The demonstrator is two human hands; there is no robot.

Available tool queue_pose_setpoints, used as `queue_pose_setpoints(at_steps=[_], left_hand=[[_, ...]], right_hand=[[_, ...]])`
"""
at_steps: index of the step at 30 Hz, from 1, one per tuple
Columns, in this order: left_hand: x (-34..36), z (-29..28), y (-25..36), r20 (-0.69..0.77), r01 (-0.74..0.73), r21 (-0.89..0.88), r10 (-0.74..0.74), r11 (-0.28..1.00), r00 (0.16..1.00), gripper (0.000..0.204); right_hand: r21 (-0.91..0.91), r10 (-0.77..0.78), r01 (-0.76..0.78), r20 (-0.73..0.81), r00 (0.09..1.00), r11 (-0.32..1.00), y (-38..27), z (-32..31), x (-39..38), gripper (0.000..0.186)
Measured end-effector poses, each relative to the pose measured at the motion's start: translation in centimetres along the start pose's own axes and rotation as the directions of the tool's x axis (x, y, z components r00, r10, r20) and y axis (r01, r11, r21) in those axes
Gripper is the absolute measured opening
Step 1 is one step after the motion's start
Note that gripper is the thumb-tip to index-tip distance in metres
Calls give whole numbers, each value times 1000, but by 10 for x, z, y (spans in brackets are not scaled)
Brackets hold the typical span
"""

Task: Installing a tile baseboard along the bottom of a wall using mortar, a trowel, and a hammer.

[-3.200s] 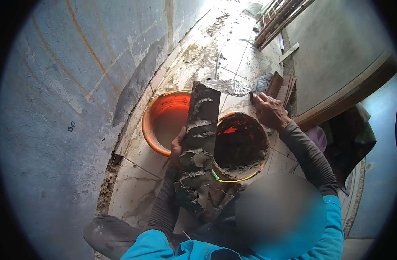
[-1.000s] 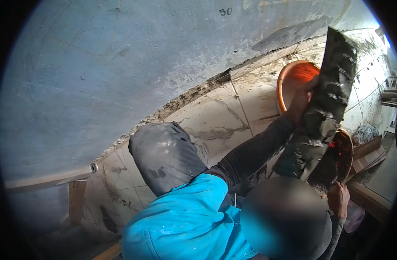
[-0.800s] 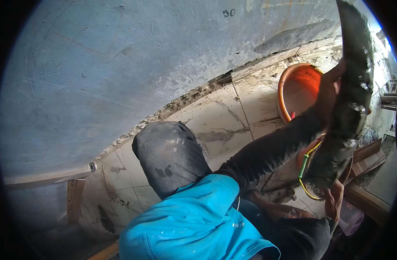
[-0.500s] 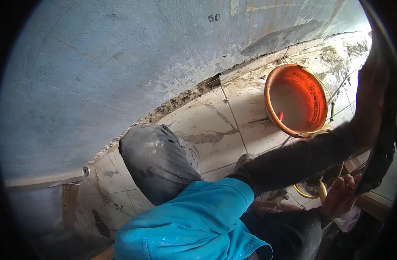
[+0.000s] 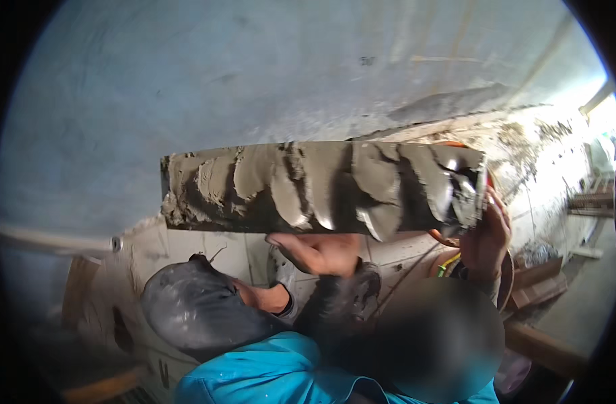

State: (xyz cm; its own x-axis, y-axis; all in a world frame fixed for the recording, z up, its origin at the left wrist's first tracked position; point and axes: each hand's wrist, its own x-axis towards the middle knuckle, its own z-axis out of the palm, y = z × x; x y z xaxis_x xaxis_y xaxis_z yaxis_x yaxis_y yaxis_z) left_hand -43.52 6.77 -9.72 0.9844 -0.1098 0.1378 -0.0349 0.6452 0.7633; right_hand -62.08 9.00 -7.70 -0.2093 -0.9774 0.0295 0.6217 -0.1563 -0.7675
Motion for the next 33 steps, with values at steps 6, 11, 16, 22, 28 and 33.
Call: queue_pose_setpoints(at_steps=[6,11,16,22,28,33], left_hand=[[106,-96,-79,38,216,-75,-214,974,976,38],[153,-185,-116,305,625,-207,-557,753,772,37],[143,-249,-180,282,782,-83,-738,618,613,38],[129,-233,-234,53,828,59,-830,558,555,39],[128,-213,-261,73,830,107,-837,547,542,57],[139,-209,-277,43,831,122,-839,543,542,58]], right_hand=[[-100,425,-414,136,895,905,110,28,17,25],[-155,601,-581,180,779,799,227,-5,2,20],[-244,652,-645,-65,756,724,281,-42,13,17],[-199,665,-662,-63,744,722,329,-84,71,17],[-281,695,-697,-127,708,659,341,-86,110,17],[-265,666,-688,-180,724,676,353,-78,121,19]])
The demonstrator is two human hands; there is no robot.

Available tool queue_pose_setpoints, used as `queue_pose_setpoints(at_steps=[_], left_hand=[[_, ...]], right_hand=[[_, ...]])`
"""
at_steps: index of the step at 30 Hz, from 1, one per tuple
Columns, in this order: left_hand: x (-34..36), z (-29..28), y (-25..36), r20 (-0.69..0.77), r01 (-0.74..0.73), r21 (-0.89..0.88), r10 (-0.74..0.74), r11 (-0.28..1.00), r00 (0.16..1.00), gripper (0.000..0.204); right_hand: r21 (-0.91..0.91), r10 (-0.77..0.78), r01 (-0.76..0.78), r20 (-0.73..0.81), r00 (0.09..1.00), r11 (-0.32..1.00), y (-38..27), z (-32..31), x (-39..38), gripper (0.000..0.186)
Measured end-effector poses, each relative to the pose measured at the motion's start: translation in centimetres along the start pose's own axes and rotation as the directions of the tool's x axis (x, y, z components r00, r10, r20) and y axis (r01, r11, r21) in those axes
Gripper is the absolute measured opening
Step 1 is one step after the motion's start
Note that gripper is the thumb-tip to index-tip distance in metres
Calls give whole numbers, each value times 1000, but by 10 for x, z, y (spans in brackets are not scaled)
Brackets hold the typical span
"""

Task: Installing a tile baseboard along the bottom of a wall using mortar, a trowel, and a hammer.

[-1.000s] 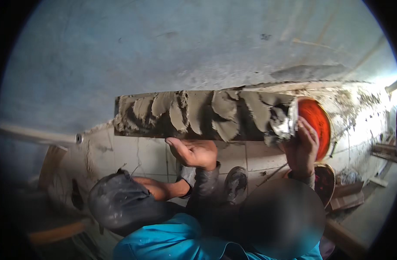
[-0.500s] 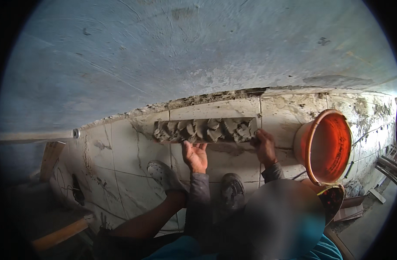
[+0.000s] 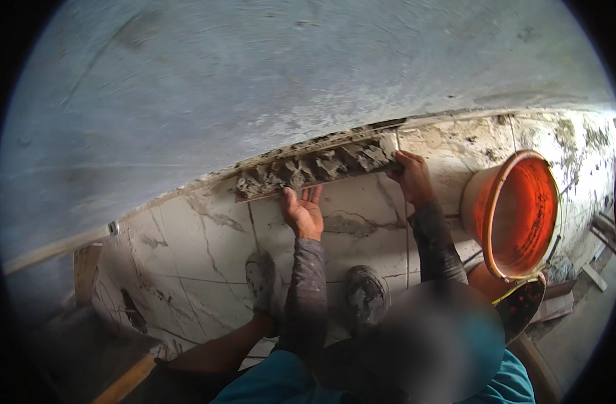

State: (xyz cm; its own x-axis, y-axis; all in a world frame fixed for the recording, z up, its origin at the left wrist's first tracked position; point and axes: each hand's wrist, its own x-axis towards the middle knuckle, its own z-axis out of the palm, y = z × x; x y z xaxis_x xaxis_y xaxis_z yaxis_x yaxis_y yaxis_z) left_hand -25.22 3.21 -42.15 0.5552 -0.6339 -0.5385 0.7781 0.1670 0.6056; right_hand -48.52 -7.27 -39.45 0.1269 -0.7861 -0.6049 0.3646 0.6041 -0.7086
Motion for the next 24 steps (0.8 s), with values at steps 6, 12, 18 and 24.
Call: queue_pose_setpoints(at_steps=[6,12,18,24], left_hand=[[7,15,1,44,-37,65,34,997,998,41],[2,47,12,69,-130,132,122,983,990,34],[0,72,16,42,-171,196,166,966,985,35],[8,86,15,-42,-178,266,196,948,980,38]], right_hand=[[126,-31,41,-79,996,991,3,0,15,12],[133,-151,154,-38,988,979,-19,8,12,22],[144,-155,170,-107,982,975,-25,17,11,20],[369,-172,216,-150,974,904,-20,28,8,21]])
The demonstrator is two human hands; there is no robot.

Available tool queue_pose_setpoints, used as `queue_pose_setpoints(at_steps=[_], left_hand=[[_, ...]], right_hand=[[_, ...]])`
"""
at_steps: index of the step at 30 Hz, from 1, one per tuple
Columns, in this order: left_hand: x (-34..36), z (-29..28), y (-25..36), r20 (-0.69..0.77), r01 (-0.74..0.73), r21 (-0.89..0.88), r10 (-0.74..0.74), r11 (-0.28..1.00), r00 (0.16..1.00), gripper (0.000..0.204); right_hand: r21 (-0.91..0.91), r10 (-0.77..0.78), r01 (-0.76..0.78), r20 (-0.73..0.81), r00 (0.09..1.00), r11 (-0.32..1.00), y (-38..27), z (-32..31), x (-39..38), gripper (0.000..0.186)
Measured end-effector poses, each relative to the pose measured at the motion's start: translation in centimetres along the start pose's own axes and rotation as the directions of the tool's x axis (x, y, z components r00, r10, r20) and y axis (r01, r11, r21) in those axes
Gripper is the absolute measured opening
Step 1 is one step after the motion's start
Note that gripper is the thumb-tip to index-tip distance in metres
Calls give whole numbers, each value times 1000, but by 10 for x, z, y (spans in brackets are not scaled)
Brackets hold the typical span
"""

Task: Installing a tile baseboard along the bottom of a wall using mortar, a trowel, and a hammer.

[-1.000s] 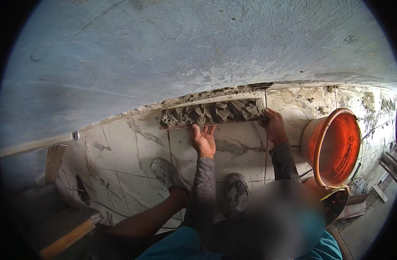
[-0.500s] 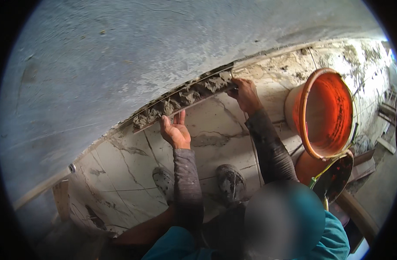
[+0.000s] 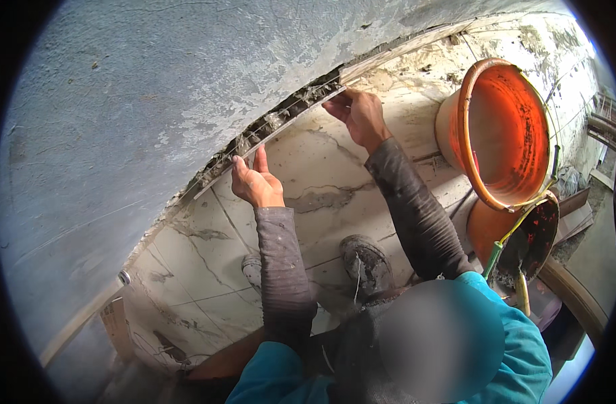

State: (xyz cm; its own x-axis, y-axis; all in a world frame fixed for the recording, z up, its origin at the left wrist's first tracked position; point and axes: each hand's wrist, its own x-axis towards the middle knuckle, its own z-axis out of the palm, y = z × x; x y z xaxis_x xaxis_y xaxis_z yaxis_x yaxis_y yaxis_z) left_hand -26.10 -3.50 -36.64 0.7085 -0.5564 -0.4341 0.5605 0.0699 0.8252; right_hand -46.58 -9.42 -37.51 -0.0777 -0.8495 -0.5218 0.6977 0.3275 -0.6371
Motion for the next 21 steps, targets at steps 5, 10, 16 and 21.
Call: queue_pose_setpoints(at_steps=[5,10,16,21], left_hand=[[0,-12,1,149,94,-175,-68,980,986,37],[-16,2,-22,97,-204,241,186,949,978,54],[-11,-3,-20,12,-183,676,238,713,971,109],[12,-8,-25,95,-282,739,320,612,943,121]], right_hand=[[58,-66,61,85,994,996,36,12,-27,69],[-263,-349,378,151,925,888,81,24,-23,88],[-231,-410,415,73,909,880,84,28,-25,89],[-395,-520,504,75,851,768,85,36,-20,86]])
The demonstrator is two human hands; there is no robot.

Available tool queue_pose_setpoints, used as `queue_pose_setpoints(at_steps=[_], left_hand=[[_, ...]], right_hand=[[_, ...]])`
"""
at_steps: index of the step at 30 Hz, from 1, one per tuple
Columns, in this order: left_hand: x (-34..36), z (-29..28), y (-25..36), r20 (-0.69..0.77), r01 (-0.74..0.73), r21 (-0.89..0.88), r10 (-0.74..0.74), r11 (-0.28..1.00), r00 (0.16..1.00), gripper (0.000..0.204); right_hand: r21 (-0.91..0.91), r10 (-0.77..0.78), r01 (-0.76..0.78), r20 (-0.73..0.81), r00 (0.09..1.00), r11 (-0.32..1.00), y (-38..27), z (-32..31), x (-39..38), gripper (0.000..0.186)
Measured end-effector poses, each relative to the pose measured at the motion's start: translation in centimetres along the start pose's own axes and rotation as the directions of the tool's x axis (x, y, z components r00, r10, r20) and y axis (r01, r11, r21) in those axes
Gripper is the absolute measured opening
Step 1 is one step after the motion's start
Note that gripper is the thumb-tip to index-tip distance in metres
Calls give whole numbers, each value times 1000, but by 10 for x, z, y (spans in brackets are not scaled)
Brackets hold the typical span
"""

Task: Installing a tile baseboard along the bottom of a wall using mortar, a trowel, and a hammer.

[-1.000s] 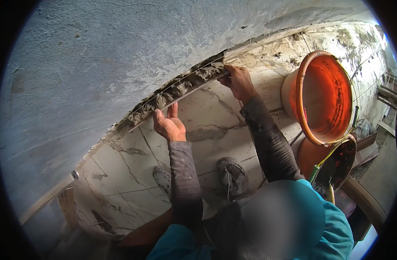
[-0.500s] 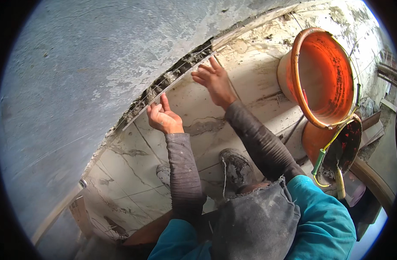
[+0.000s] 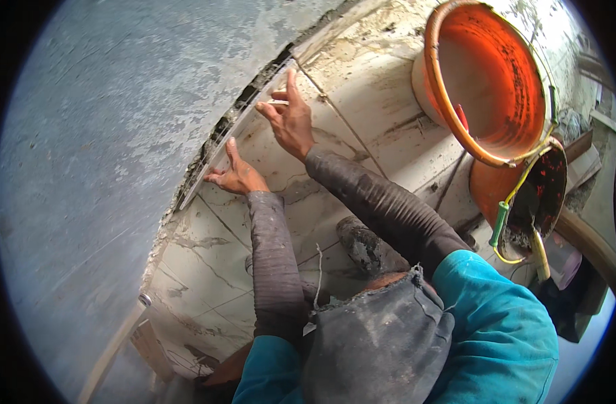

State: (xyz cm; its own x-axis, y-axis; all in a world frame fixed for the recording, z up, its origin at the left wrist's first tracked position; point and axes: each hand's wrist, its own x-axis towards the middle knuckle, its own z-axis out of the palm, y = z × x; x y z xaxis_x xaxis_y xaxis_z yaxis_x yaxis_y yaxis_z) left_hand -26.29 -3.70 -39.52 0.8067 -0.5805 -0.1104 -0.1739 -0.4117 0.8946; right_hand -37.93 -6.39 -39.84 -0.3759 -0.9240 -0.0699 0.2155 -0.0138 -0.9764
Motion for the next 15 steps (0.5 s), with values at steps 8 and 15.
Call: queue_pose_setpoints(at_steps=[8,15], left_hand=[[-5,5,9,46,-98,-134,105,986,993,87],[19,7,-13,36,-249,34,248,968,968,51]], right_hand=[[-221,-63,48,-59,996,974,3,9,5,86],[-306,-125,87,-109,986,948,9,2,7,87]])
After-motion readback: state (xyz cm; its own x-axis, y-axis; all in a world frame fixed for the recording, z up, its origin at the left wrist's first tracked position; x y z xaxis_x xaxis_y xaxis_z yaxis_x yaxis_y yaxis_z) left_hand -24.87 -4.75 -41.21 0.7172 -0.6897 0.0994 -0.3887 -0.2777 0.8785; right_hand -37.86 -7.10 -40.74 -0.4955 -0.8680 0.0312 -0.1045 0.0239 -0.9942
